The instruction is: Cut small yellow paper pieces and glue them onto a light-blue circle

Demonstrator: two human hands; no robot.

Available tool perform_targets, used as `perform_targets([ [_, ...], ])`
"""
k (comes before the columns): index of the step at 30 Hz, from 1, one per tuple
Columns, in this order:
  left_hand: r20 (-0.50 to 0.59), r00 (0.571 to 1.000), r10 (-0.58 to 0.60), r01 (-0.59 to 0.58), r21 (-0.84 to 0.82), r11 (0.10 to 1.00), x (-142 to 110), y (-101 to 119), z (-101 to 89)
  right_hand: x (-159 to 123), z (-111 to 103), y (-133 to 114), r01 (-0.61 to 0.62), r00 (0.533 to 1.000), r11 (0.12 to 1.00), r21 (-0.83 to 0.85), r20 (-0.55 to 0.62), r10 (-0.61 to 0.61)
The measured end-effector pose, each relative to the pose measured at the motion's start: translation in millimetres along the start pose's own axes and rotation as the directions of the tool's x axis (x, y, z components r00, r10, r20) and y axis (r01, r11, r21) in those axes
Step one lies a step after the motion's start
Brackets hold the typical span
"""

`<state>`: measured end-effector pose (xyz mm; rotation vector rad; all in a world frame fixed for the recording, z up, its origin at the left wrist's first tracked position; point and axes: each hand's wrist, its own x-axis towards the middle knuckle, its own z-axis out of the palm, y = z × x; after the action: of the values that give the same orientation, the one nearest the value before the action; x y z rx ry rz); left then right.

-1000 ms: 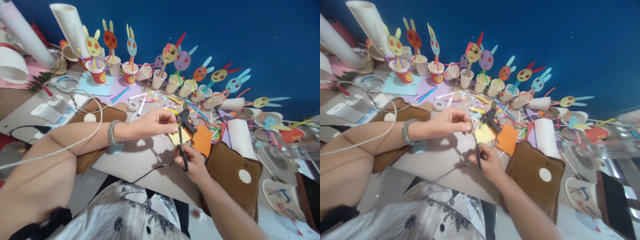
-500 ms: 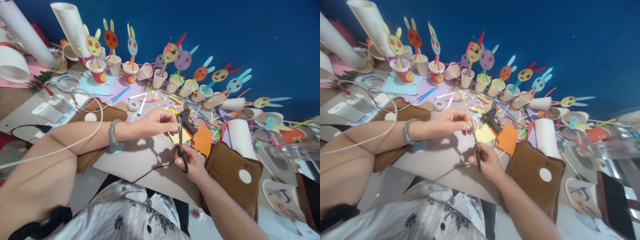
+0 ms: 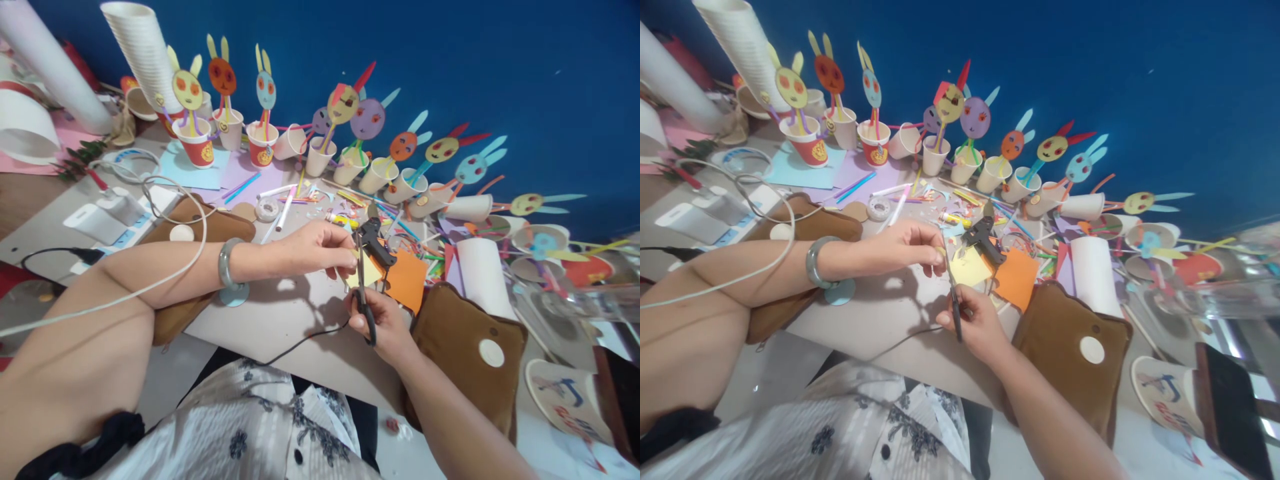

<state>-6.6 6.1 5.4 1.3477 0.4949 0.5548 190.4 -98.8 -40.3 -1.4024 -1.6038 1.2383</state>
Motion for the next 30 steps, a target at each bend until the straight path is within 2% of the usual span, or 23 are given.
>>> perform_targets([
  [30,0.029,0.997,-0.075,0.075,-0.007,0.997,-0.9,3.0,2.1,-0.4,0.6,-2.4,0.007,1.000,1.000,-0.002,-0.020,-0.007],
])
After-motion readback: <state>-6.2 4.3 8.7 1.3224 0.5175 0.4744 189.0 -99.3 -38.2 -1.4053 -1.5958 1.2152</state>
